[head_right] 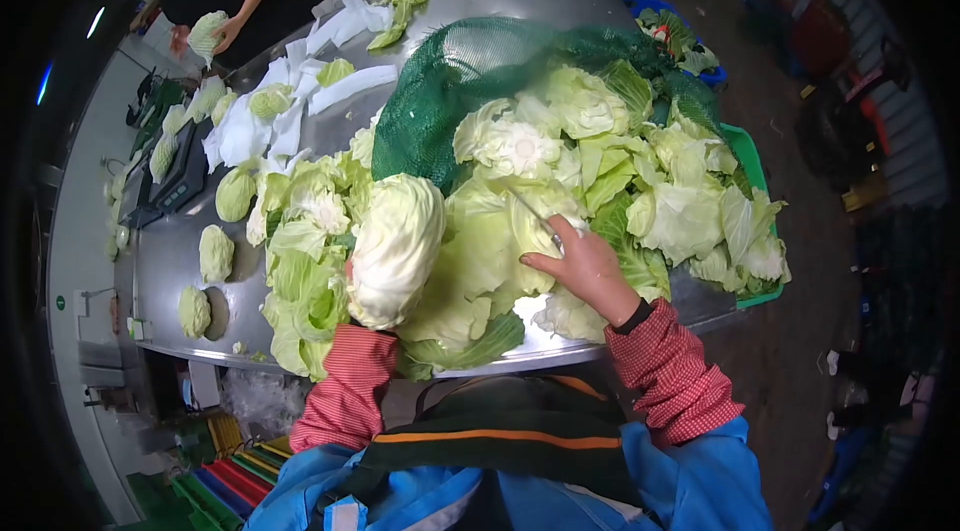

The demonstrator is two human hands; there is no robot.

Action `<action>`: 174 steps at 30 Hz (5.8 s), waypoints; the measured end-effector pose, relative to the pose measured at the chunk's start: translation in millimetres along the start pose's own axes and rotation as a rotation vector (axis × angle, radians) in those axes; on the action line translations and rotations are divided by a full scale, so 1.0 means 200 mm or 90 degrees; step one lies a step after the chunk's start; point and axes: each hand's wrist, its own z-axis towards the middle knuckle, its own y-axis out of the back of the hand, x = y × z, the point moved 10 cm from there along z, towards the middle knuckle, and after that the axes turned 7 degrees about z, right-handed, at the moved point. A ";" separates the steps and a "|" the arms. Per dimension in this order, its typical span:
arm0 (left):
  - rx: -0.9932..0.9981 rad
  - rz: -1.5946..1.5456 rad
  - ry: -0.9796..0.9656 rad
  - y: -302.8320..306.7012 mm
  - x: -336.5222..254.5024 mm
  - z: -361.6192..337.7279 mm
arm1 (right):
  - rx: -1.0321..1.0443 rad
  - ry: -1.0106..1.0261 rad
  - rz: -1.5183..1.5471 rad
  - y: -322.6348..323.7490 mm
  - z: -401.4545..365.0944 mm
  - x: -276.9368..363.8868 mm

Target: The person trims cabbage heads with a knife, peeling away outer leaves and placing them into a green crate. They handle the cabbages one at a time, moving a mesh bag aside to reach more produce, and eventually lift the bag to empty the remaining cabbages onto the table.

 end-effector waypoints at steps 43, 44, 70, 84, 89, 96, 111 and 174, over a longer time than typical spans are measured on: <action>-0.437 0.790 -0.145 -0.08 0.04 -0.02 | 0.025 0.246 -0.122 -0.14 0.05 0.13; -0.440 0.767 -0.137 -0.10 0.04 -0.02 | 0.030 0.213 -0.130 -0.15 0.07 0.08; -0.351 0.826 -0.250 -0.03 0.08 -0.07 | -0.054 0.400 -0.208 -0.33 0.48 0.51; -0.435 0.875 -0.198 0.01 0.01 -0.18 | -0.023 0.305 -0.108 -0.31 0.59 0.33; -0.392 0.402 -0.104 0.20 0.08 -0.18 | -0.053 0.211 -0.103 -0.14 0.51 0.17; -0.265 0.431 -0.252 -0.12 -0.08 -0.21 | 0.041 0.080 0.027 0.05 0.40 0.33; -0.214 0.290 -0.114 0.02 0.18 -0.17 | 0.024 0.016 0.572 -0.05 0.21 0.14; -0.360 0.767 -0.164 -0.03 0.15 -0.14 | -0.148 0.322 -0.174 -0.15 0.29 0.33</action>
